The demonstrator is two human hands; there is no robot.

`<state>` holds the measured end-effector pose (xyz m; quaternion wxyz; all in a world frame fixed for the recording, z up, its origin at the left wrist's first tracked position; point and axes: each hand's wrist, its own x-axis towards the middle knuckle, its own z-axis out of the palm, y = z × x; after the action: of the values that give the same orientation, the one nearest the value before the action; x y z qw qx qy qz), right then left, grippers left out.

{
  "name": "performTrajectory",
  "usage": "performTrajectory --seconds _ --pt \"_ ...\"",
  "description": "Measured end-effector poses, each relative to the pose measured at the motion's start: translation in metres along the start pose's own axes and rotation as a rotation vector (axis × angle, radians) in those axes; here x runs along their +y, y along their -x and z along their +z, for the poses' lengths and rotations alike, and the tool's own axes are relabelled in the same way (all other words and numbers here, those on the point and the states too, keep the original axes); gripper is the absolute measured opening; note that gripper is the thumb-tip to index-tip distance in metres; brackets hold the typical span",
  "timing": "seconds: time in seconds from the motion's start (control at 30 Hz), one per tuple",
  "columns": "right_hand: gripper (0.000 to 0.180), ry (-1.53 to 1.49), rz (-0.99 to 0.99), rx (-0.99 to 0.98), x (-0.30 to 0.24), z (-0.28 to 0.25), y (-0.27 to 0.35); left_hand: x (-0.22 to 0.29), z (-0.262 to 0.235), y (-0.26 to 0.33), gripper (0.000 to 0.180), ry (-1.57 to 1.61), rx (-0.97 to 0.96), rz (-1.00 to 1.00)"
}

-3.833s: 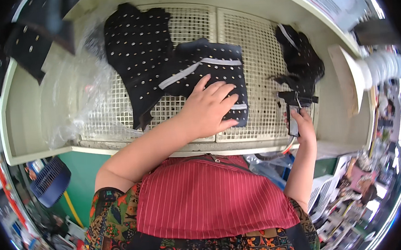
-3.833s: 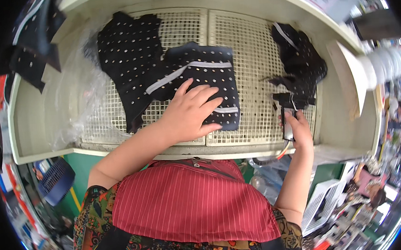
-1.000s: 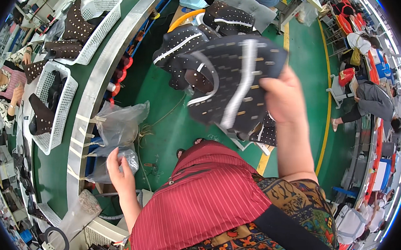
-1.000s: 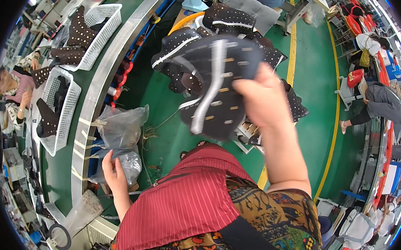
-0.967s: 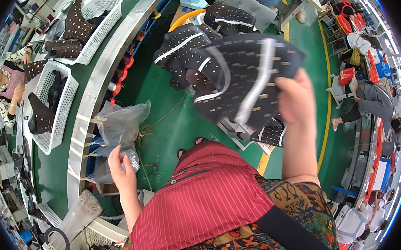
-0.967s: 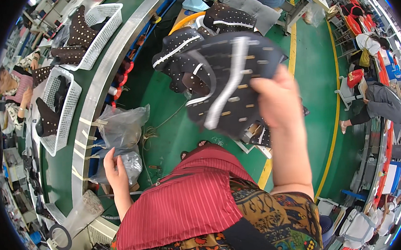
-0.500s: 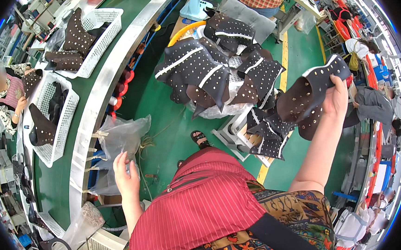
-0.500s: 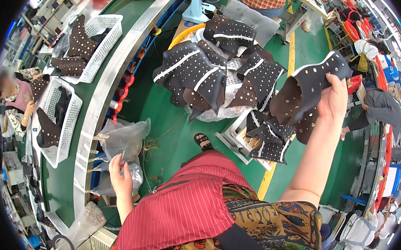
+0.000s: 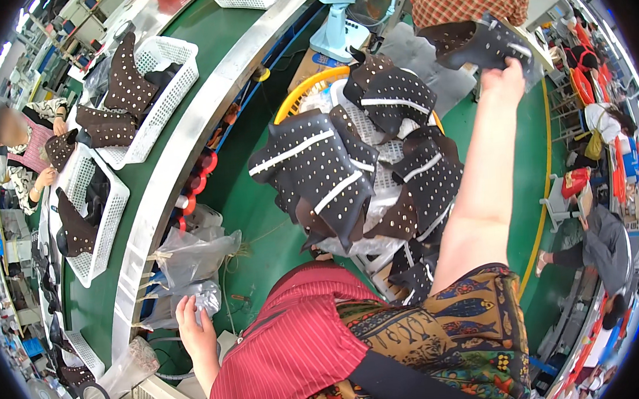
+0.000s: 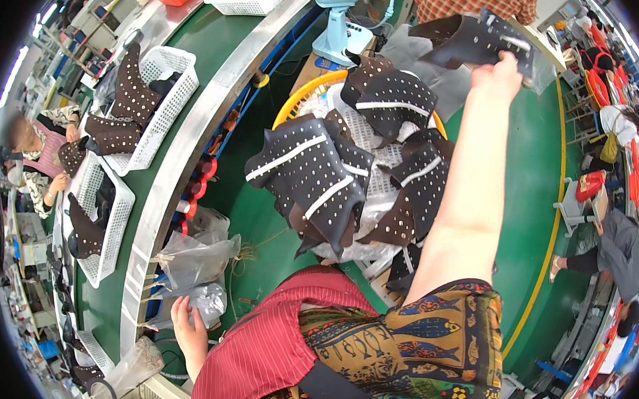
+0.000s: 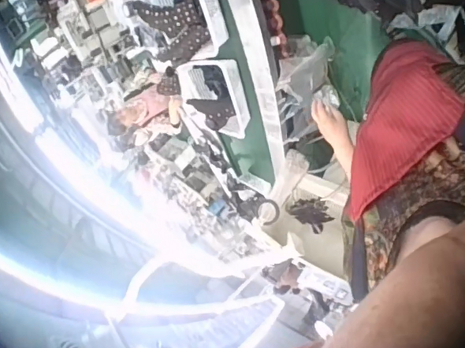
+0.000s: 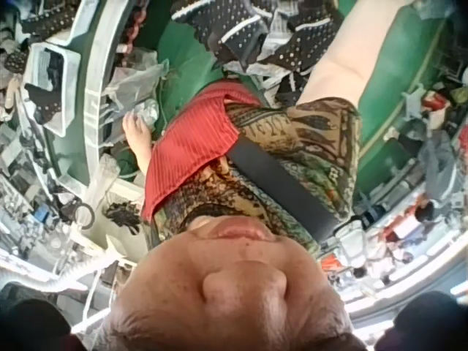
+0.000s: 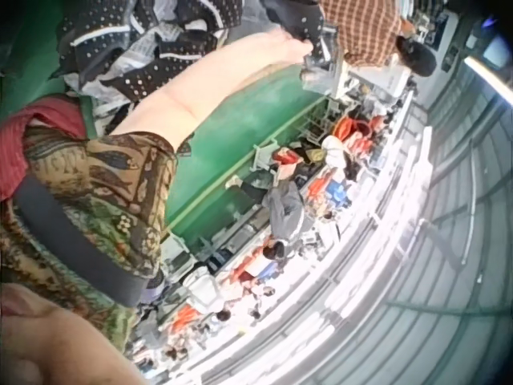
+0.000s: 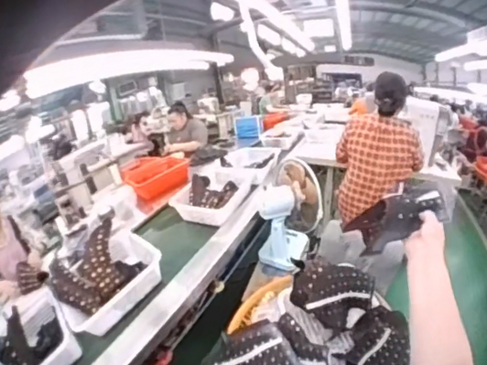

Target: The person uses a hot glue gun to attach white strips to black fabric pieces with gold studs. They repeatedly pick up fabric pieces, apply glue to the edges, press the strips into place, and then place the finished items into a white basket.

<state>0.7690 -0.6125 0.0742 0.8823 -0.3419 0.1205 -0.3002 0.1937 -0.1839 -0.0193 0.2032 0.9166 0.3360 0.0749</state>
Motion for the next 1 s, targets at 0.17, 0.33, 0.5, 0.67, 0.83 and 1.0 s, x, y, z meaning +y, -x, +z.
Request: performTrajectory --seconds 0.17,0.33,0.5,0.67,0.83,1.0 --pt "0.036 -0.188 0.383 0.152 0.131 -0.065 -0.003 0.025 -0.003 -0.007 0.033 -0.086 -0.089 -0.048" --pt "0.034 -0.048 0.659 0.41 0.237 -0.13 0.051 0.035 -0.004 -0.007 0.03 -0.181 -0.141 -0.009" --pt "0.027 0.081 0.796 0.396 0.257 -0.148 0.081 0.03 -0.002 -0.004 0.029 -0.159 -0.156 -0.013" --pt "0.041 0.24 0.981 0.315 0.244 -0.14 0.095 0.027 0.007 0.0 0.027 -0.146 -0.211 -0.053" --pt "0.049 0.322 1.157 0.179 0.233 -0.138 0.11 0.031 0.015 -0.003 0.026 -0.114 -0.214 -0.017" --pt "0.031 0.404 1.041 -0.079 0.198 -0.102 0.136 0.034 0.015 0.001 0.027 -0.114 -0.2 -0.052"
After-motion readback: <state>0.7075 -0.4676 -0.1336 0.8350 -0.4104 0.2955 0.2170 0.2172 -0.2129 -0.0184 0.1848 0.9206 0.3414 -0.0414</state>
